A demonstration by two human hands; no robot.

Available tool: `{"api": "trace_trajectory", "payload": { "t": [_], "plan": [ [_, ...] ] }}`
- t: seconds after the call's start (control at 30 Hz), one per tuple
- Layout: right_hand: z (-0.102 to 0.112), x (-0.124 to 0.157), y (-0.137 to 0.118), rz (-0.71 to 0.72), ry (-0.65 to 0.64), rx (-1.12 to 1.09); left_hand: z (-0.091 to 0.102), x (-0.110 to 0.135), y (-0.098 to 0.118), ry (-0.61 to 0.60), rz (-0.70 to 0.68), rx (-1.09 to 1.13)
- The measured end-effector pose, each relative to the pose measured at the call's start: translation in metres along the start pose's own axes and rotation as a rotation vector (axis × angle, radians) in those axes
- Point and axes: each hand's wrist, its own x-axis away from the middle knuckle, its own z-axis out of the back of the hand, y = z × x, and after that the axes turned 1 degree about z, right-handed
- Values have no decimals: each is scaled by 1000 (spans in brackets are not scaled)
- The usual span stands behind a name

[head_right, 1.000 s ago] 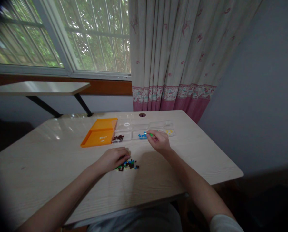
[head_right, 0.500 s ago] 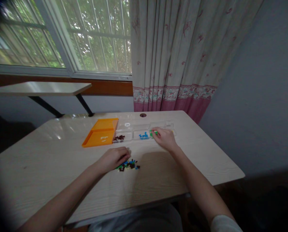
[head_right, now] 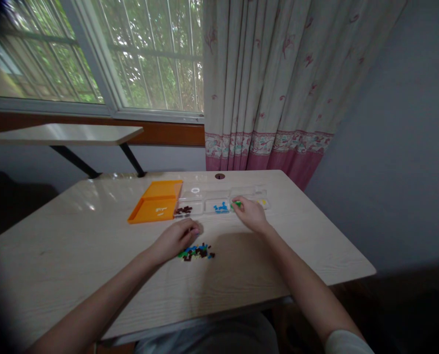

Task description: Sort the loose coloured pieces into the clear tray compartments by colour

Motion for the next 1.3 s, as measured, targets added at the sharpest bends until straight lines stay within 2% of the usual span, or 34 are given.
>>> {"api": "trace_trajectory", "payload": {
  "t": [0.07,0.17,0.27,0.37,0.53,0.93,1.3],
  "plan": [
    [-10,7,-20,66,-50,-56,-5,-4,0,78,84,199],
    [-22,18,-47,133,-94,-109,-13,-8,1,109,233,517],
    [-27,26,-62,195,-67,-132,-18,-10,2,91,322,737],
    [-28,30,-65,246,-2,-134,-21,-10,4,98,360,842],
    [-28,31,-69,269,71,-115,-22,-9,10,111,383,902],
    [-24,31,-69,361,105,-85,-16,-10,13,174,357,777],
    [-25,31,-67,387,69,-120,-13,-8,17,117,401,866]
  ]
}}
